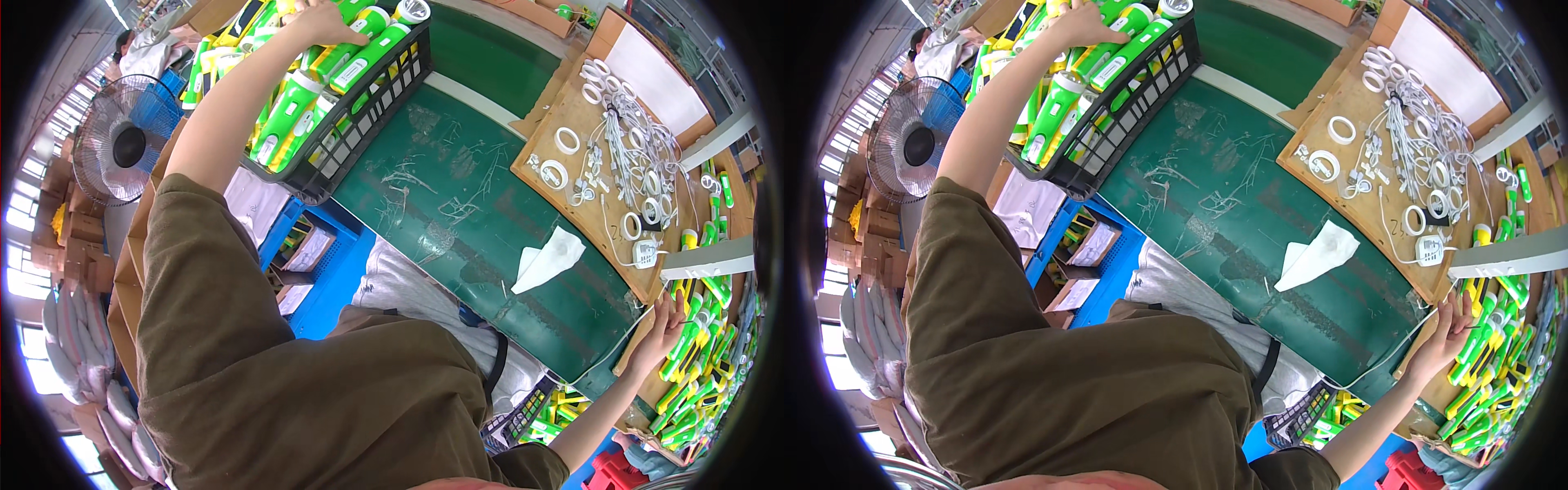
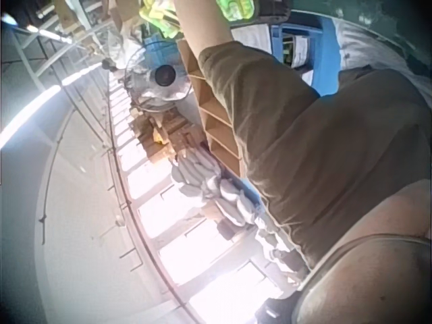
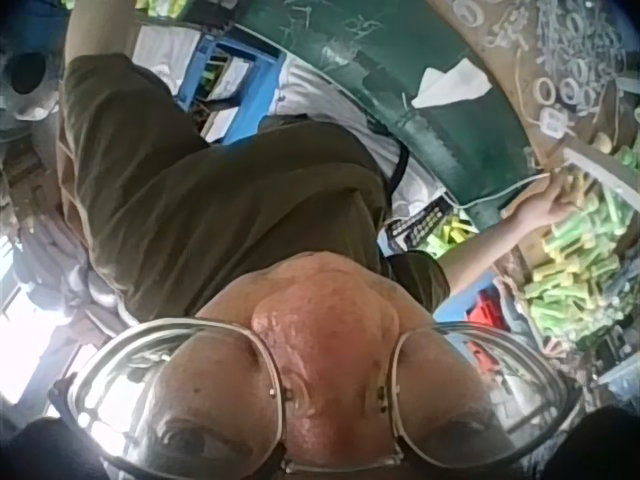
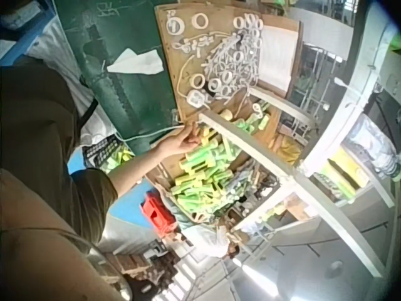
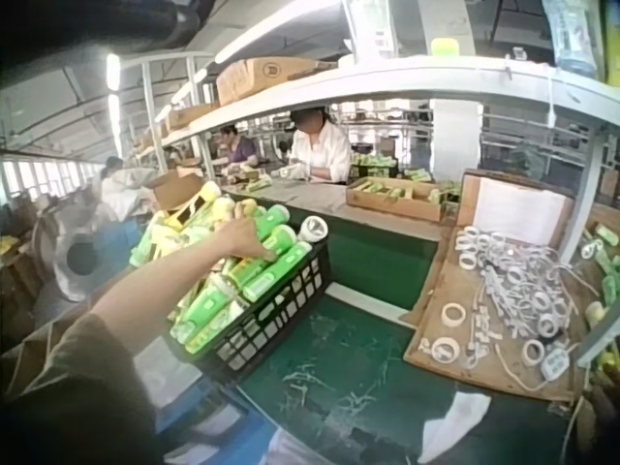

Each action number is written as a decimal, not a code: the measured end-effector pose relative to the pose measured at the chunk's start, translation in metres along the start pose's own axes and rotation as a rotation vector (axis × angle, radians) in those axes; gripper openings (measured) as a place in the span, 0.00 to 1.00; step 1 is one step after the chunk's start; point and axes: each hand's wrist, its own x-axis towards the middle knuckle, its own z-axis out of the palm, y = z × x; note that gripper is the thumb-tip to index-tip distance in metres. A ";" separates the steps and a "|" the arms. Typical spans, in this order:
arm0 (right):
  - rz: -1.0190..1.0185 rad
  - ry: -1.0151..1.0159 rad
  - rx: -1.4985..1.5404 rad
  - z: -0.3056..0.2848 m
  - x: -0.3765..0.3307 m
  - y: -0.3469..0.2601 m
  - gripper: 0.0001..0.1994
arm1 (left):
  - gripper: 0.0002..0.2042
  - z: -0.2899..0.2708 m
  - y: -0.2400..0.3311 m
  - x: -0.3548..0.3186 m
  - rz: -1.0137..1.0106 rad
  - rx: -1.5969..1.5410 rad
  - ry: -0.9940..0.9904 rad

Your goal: Cleaning and inspecting industrial flashlights on an assembly line.

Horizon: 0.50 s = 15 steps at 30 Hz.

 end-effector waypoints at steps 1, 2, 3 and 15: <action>0.003 -0.008 0.013 0.000 0.000 0.001 0.11 | 0.41 -0.005 -0.002 0.000 0.019 -0.069 -0.098; 0.007 -0.016 0.026 0.001 0.000 0.003 0.11 | 0.40 -0.010 -0.004 0.000 0.038 -0.138 -0.197; 0.008 -0.016 0.025 0.003 0.000 0.004 0.11 | 0.40 -0.014 -0.004 0.000 0.039 -0.137 -0.198; -0.045 -0.110 0.073 0.031 -0.007 0.001 0.10 | 0.34 -0.026 0.004 -0.020 0.066 -0.098 -0.109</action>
